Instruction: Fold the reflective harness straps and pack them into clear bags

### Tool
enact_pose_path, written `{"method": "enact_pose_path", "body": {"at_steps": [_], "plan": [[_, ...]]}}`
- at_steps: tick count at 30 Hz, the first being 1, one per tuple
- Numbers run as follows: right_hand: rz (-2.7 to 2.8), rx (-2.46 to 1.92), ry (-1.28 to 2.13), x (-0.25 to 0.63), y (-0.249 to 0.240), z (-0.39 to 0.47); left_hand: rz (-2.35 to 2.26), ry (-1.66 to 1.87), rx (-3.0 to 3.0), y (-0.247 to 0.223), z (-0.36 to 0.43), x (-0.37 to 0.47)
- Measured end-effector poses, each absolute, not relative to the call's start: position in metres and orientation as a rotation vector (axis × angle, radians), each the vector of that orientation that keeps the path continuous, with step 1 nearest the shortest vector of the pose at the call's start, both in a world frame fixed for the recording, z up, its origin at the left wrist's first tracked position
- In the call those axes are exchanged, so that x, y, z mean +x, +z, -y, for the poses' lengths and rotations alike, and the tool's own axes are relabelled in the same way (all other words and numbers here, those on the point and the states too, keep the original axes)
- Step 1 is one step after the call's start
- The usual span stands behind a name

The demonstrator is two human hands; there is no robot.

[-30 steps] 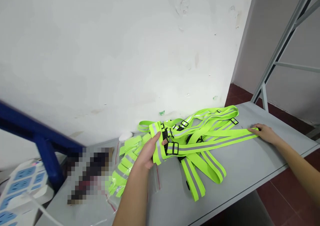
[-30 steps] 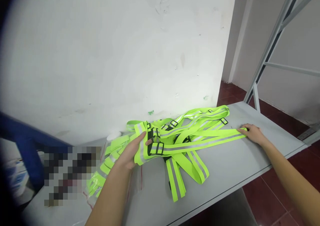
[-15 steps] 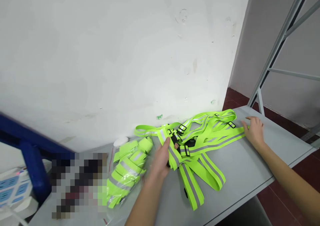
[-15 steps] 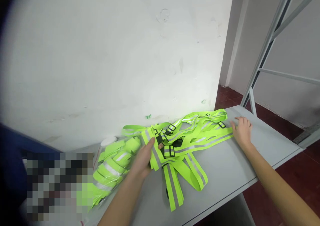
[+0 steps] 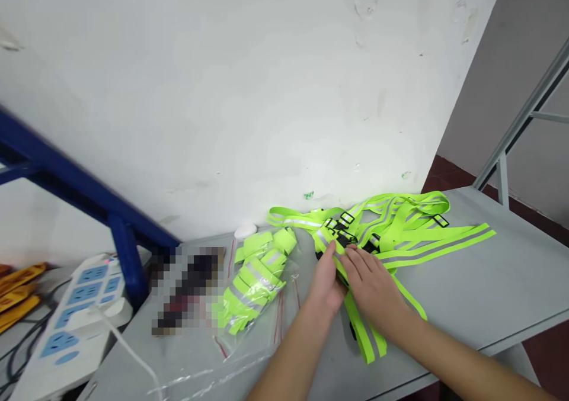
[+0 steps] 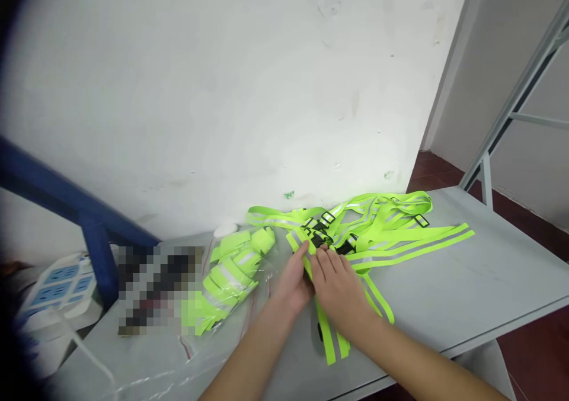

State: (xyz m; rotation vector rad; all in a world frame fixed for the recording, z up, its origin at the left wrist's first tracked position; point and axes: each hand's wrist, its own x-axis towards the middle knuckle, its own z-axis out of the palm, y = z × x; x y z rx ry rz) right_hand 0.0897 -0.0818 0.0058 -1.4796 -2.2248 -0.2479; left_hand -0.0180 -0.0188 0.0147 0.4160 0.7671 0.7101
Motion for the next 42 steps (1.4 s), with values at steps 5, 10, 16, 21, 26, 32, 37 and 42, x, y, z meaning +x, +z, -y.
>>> {"method": "enact_pose_path", "body": {"at_steps": [5, 10, 16, 21, 26, 32, 37, 42], "plan": [[2.162, -1.21, -0.492, 0.119, 0.015, 0.075, -0.796, 0.705, 0.102, 0.036, 0.029, -0.01], [2.081, -1.088, -0.507, 0.138, 0.025, 0.085, -0.681, 0.554, 0.325, 0.04, 0.025, -0.018], [1.978, -1.075, -0.424, 0.142, 0.024, 0.107, -0.791, 0.439, 0.873, 0.043, 0.022, -0.029], [1.956, -1.103, -0.38, 0.144, 0.019, 0.117, -1.021, 0.469, 1.213, 0.048, 0.026, -0.028], [2.059, -1.023, -0.492, 0.144, 0.007, 0.116, -1.228, 0.531, 1.439, 0.045, 0.022, -0.026], [2.048, -1.002, -0.486, 0.147, 0.005, 0.115, -1.238, 0.659, 1.169, 0.042, 0.021, -0.019], [1.999, -0.969, -0.432, 0.153, 0.007, 0.119, -1.126, 0.602, 0.936, 0.043, 0.02, -0.019], [1.909, -0.891, -0.342, 0.156, 0.004, 0.122, -1.296, 0.596, 1.34, 0.044, 0.008, -0.034]]}}
